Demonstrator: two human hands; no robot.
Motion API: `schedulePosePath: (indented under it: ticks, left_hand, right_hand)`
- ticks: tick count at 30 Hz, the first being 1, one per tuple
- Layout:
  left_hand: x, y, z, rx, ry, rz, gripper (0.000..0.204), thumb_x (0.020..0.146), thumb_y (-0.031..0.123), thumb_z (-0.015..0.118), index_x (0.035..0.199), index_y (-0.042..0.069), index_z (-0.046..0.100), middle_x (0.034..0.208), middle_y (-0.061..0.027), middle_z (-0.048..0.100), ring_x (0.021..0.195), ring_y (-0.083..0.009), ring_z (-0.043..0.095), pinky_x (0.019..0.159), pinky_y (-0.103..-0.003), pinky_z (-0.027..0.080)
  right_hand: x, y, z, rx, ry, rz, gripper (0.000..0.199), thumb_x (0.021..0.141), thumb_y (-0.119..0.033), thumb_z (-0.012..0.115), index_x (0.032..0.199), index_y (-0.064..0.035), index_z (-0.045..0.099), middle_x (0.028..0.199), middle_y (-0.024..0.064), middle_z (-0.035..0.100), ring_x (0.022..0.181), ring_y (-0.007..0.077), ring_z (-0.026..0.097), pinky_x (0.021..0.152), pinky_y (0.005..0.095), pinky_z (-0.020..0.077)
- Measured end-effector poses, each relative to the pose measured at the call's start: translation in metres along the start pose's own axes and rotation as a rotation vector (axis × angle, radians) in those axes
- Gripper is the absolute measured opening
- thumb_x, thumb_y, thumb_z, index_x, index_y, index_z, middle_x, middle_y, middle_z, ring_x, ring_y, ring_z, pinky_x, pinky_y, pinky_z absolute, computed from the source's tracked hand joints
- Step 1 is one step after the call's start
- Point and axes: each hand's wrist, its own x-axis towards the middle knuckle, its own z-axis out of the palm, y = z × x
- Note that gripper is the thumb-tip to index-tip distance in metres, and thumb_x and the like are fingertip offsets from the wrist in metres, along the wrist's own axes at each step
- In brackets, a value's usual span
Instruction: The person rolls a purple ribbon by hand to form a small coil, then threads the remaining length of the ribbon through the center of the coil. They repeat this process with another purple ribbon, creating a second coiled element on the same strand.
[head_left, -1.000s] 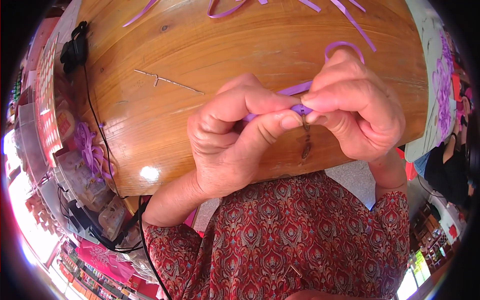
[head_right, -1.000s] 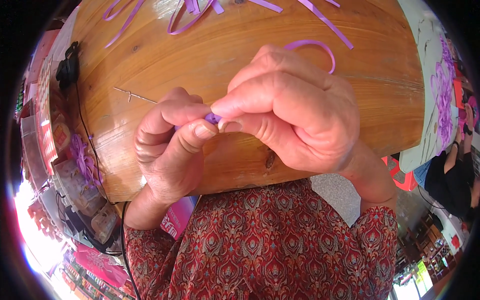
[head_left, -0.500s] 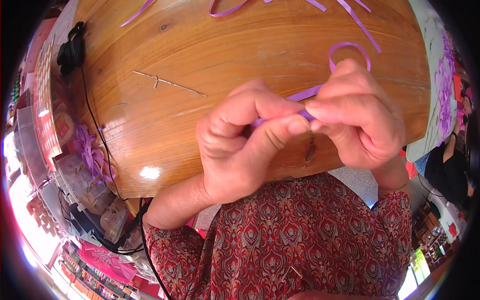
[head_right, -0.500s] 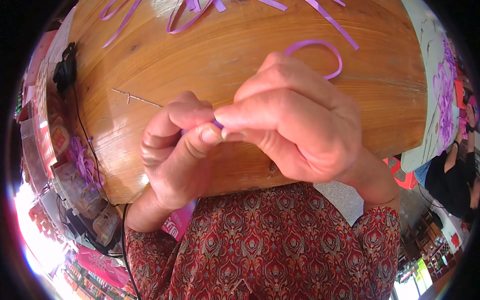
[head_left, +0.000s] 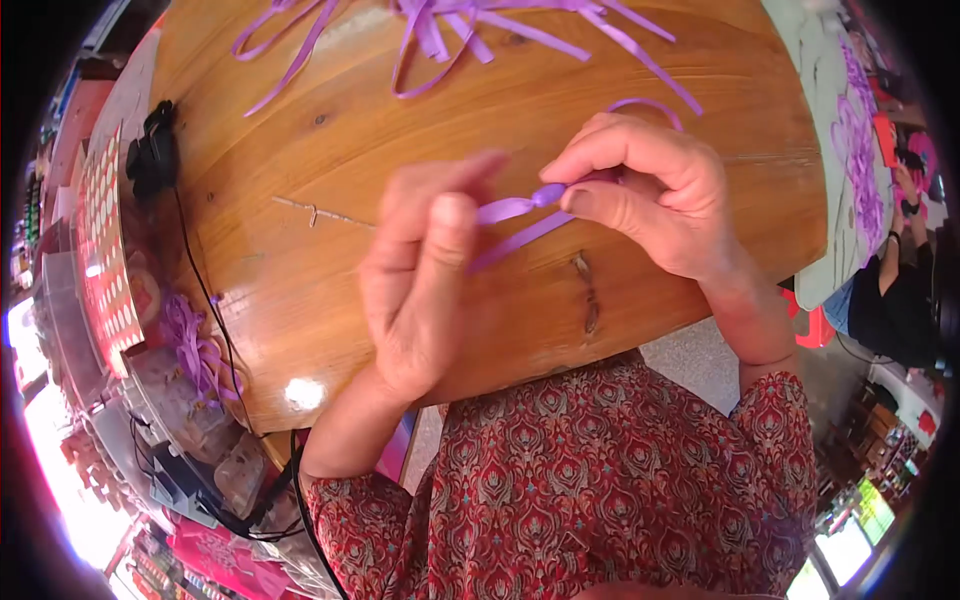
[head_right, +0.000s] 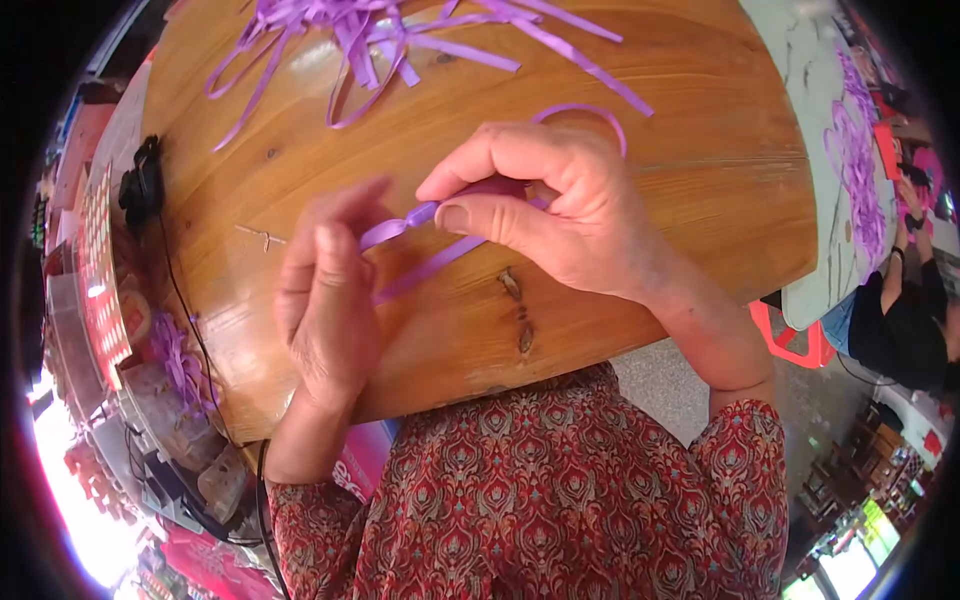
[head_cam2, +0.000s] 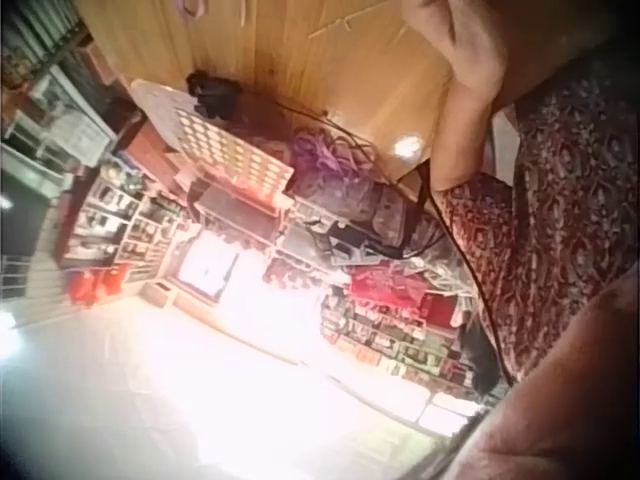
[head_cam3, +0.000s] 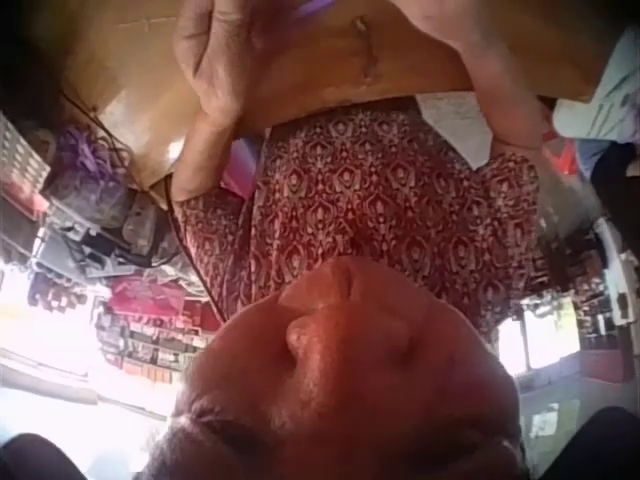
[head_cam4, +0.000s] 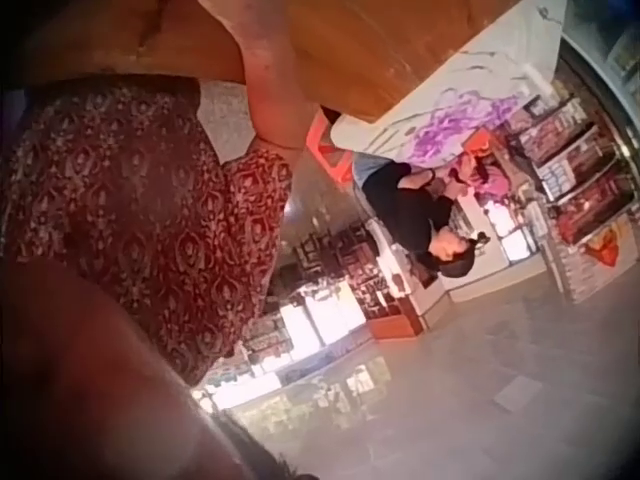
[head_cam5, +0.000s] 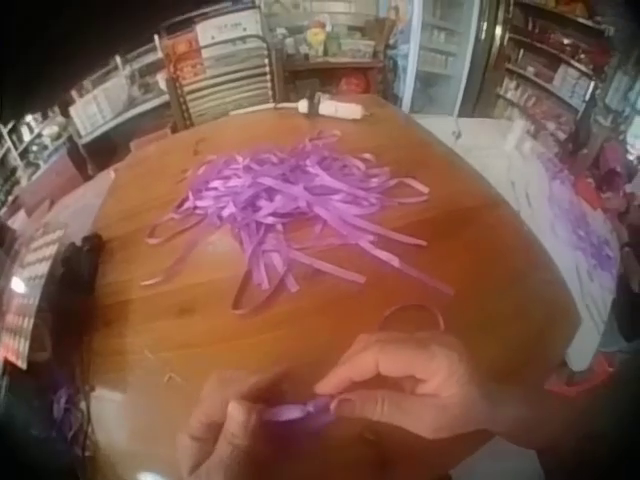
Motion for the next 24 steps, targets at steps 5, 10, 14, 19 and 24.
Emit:
schedulePosePath:
  ticks: [5,10,14,19,24]
  left_hand:
    - [0.018,0.002,-0.009,0.339,0.294,0.367,0.025,0.094,0.012,0.05,0.111,-0.002,0.06,0.096,-0.0062,0.055,0.088,-0.0132,0.052,0.083,-0.026,0.041]
    - [0.022,-0.002,-0.003,0.296,0.302,0.367,0.021,0.091,0.005,0.053,0.11,-0.002,0.061,0.094,-0.0047,0.054,0.086,-0.0113,0.052,0.08,-0.023,0.042]
    - [0.014,-0.009,0.0,0.392,0.225,0.299,0.019,0.09,0.002,0.054,0.106,-0.002,0.062,0.09,-0.0035,0.054,0.082,-0.0106,0.05,0.076,-0.023,0.042]
    - [0.011,-0.017,0.002,0.483,0.154,0.314,0.016,0.088,-0.002,0.056,0.102,-0.002,0.063,0.089,-0.0034,0.053,0.082,-0.0103,0.049,0.072,-0.021,0.042]
    - [0.015,-0.017,0.009,0.491,0.119,0.304,0.016,0.086,-0.005,0.056,0.1,-0.003,0.064,0.088,-0.0036,0.052,0.08,-0.0094,0.048,0.069,-0.02,0.041]
  right_hand:
    - [-0.003,-0.004,-0.015,-0.09,0.058,-0.086,0.015,0.08,0.003,0.066,0.094,0.0022,0.064,0.086,0.0077,0.061,0.075,0.012,0.056,0.062,0.0225,0.0427]
    - [-0.026,-0.012,-0.046,-0.171,0.16,-0.149,0.015,0.079,0.004,0.067,0.094,0.0026,0.063,0.087,0.0086,0.062,0.078,0.014,0.057,0.067,0.0245,0.0434]
    - [-0.061,-0.037,-0.088,-0.304,0.308,-0.129,0.016,0.079,0.005,0.066,0.094,0.0027,0.062,0.087,0.0077,0.061,0.081,0.015,0.057,0.073,0.0262,0.0435]
    - [-0.119,-0.06,-0.149,-0.318,0.558,0.136,0.011,0.083,0.002,0.061,0.094,0.0007,0.063,0.093,0.0034,0.061,0.084,0.0109,0.056,0.073,0.0243,0.0449]
    - [-0.153,-0.064,-0.291,-0.691,1.028,-0.035,0.024,0.085,-0.011,0.064,0.108,-0.0054,0.065,0.094,-0.001,0.064,0.086,0.007,0.057,0.079,0.0203,0.0439]
